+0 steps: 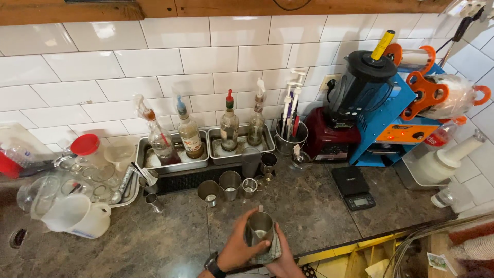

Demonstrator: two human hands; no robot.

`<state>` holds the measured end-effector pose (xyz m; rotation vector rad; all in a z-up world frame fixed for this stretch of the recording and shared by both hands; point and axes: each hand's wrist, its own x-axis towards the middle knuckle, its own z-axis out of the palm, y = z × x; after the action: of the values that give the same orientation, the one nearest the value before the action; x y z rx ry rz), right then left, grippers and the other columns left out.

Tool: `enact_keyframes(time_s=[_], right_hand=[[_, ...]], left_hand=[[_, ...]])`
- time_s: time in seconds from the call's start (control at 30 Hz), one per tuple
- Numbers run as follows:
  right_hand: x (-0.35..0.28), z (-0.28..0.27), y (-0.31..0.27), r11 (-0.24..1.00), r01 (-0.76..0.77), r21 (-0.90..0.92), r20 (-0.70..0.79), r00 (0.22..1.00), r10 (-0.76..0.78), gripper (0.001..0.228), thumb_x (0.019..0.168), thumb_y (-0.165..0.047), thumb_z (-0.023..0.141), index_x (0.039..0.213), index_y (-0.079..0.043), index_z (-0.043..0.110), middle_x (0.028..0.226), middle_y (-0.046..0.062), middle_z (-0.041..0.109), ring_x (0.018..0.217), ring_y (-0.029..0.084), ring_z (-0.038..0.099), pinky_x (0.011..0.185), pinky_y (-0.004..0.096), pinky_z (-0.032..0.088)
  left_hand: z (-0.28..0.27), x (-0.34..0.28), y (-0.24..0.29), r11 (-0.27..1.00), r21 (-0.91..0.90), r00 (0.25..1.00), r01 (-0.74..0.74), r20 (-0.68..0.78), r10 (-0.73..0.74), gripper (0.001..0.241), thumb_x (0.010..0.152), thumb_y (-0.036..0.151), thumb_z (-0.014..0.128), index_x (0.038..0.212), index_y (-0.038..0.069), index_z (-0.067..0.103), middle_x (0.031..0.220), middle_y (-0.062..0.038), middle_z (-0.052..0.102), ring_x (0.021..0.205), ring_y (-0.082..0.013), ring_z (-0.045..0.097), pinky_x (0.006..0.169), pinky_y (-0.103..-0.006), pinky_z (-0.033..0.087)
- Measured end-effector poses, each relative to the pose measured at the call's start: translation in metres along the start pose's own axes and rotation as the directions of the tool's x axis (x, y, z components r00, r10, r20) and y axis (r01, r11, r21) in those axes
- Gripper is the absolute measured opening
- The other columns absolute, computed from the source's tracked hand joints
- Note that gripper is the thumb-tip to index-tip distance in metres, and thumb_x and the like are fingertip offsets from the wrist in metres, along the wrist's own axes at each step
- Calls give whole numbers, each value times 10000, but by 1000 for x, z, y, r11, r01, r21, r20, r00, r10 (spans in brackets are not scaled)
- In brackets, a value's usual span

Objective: Wiping and cleaning stainless steel milk pitchers at a coffee shop counter.

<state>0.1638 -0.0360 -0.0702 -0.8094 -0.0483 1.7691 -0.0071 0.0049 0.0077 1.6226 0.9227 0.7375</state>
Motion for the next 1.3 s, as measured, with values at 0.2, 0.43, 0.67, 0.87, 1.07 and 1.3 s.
enact_keyframes(time_s=[0.2,0.43,0.67,0.87,1.07,1.3], right_hand=[[-15,2,-13,990,29,138,97,994,-43,602,1009,-477,486,1342,22,537,1097,237,690,680,274,689,497,394,623],[-13,-10,-16,994,-78,82,24,997,76,675,944,-596,529,1201,17,646,827,155,710,462,240,610,371,323,537],[-11,-11,-20,976,-152,-154,-121,984,134,735,951,-607,447,1256,50,573,754,213,647,481,283,572,377,378,438],[-5,-30,-20,784,6,-621,-184,971,-153,697,973,-504,387,1355,33,613,1170,236,724,899,305,667,723,411,513],[0,-63,-28,449,60,-891,-62,965,-253,517,950,-531,562,1172,-66,599,1082,89,570,994,236,569,896,434,439],[-35,14,-40,310,295,-904,332,941,73,851,925,-740,377,1607,-235,313,1640,168,423,1489,368,425,1164,596,296]], left_hand=[[-17,0,14,995,87,998,-53,-37,57,962,619,302,971,1447,154,504,1284,-108,674,1141,-280,687,991,-461,563],[-20,-3,6,931,364,970,42,209,-125,1083,736,373,910,1594,181,278,1454,-136,482,1234,-346,590,998,-502,527],[-23,-4,-1,875,475,993,-93,106,48,983,606,677,924,1329,118,561,1172,-105,536,1067,-324,535,877,-460,506],[-25,-4,-7,902,430,991,-31,129,-27,891,678,668,872,1323,143,553,1080,-95,699,942,-291,668,821,-433,536],[-26,-2,-32,957,272,994,98,14,-105,806,742,607,861,1304,90,599,903,-38,697,732,-196,656,671,-343,518],[-9,-10,-15,883,418,963,211,65,-261,689,834,803,573,1043,167,733,753,23,668,605,-130,578,571,-313,457]])
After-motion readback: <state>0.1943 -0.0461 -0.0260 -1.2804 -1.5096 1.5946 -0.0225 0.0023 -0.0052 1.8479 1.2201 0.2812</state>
